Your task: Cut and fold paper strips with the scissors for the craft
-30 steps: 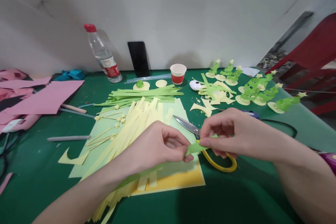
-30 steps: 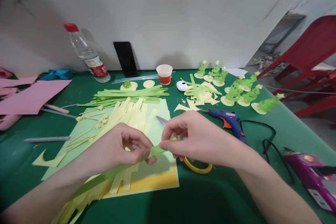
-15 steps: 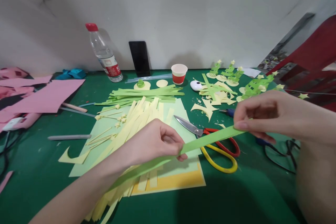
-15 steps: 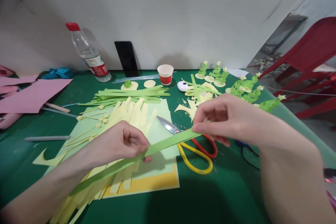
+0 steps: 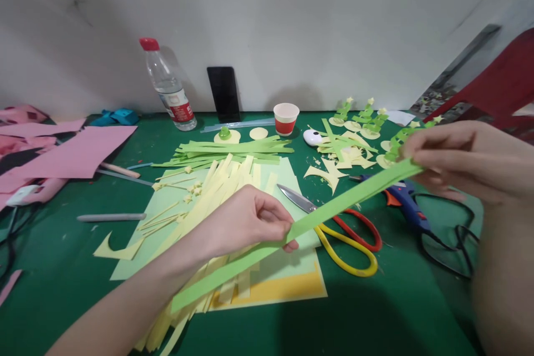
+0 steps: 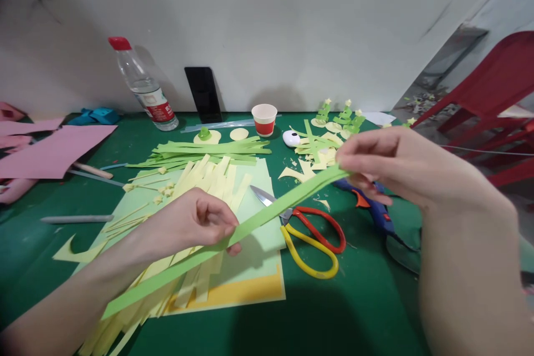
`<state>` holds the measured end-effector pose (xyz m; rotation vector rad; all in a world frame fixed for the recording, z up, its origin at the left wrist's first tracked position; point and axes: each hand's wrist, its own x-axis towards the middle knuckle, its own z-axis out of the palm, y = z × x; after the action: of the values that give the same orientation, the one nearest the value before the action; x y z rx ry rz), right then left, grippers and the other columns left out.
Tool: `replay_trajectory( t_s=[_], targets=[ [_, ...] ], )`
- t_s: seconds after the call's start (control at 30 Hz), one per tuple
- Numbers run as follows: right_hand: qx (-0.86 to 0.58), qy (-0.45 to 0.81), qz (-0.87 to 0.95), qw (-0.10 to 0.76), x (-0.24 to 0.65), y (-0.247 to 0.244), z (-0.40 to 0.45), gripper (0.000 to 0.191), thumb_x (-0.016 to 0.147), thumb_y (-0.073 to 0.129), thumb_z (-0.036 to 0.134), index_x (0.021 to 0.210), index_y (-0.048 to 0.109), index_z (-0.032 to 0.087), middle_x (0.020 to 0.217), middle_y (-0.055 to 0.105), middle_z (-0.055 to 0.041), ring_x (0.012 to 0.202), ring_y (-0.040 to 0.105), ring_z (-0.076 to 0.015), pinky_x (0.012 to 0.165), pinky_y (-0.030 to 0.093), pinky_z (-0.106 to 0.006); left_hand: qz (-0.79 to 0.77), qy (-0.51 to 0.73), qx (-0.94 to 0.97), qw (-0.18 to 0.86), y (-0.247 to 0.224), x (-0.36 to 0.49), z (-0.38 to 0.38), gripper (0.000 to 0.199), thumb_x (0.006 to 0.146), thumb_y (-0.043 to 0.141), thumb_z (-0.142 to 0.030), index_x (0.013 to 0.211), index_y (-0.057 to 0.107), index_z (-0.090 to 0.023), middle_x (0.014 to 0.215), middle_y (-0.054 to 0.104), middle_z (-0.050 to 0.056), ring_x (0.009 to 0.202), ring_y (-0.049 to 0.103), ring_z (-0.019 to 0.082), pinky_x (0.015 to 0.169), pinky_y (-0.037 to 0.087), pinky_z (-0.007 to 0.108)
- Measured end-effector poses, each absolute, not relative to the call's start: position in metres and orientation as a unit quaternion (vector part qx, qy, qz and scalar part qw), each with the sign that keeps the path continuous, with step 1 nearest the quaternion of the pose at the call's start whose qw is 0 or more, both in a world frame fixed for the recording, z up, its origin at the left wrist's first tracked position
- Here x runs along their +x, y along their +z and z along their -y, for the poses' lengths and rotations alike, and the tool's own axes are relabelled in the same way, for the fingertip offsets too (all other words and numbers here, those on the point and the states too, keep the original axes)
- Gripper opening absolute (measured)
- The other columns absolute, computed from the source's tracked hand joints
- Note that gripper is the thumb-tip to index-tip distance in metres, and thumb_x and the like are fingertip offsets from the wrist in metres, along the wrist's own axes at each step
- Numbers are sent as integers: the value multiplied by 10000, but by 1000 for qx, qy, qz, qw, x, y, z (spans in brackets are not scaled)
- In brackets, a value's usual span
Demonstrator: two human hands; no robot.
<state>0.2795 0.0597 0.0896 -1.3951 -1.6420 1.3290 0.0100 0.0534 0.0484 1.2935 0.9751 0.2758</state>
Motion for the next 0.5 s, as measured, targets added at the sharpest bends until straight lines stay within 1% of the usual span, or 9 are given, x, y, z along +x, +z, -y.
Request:
replay_trajectory(
  t_s=[0.07,0.13,0.17,0.2,0.23,0.27,0.33,0.4,0.5],
  targets=[
    [-498,546,596,314,276,85,-62,297,579,661,499,783,663,283,504,514,58,393,432,-70,325,274,-172,-446,142,572,673,51,11,-52,144,636,525,-95,593,636,-176,573,672,-47,694,671,157,664,480,224],
    [-466,587,602,274,266,80,-61,388,595,643,509,909,631,281,626,549,57,454,455,-70,361,303,-174,-460,162,562,668,53,13,-49,125,640,538,-103,621,638,-175,585,678,-44,691,671,156,656,488,221],
    [-461,595,612,242,258,78,-58,359,625,639,470,913,617,257,658,544,52,471,454,-63,376,312,-170,-467,170,556,666,54,14,-47,113,640,548,-111,631,640,-175,590,680,-42,679,669,154,644,492,219],
    [-448,597,630,215,248,75,-55,310,621,668,418,851,611,217,648,529,47,462,440,-55,374,309,-164,-473,175,554,662,56,14,-46,102,638,556,-119,638,642,-175,596,682,-39,667,665,152,632,495,219],
    [-450,579,652,195,237,73,-51,299,614,685,401,808,591,194,644,511,43,470,436,-56,386,314,-168,-476,175,557,657,57,15,-44,99,637,561,-127,643,647,-175,603,684,-34,656,659,149,622,497,218],
    [-465,550,668,185,226,70,-47,246,662,654,400,749,567,186,592,471,50,475,423,-60,399,319,-167,-478,174,564,650,58,16,-43,103,638,560,-133,648,653,-174,610,686,-29,643,652,146,612,496,218],
    [-479,496,704,169,207,66,-39,236,760,561,398,678,544,176,591,455,41,484,388,-60,421,308,-175,-480,170,583,633,60,16,-41,114,642,549,-141,642,658,-171,617,684,-22,621,635,139,592,490,214],
    [-483,469,717,183,194,62,-32,251,808,504,364,651,545,172,608,462,28,510,387,-72,444,309,-185,-484,169,603,612,60,17,-41,120,647,540,-150,625,656,-167,600,669,-24,592,612,128,570,477,205],
    [-471,461,723,207,187,56,-29,249,824,482,325,649,570,170,617,474,15,532,401,-84,459,313,-197,-487,166,616,596,58,17,-43,132,649,532,-143,602,654,-159,558,636,-33,547,574,105,539,450,188]
  ],
)
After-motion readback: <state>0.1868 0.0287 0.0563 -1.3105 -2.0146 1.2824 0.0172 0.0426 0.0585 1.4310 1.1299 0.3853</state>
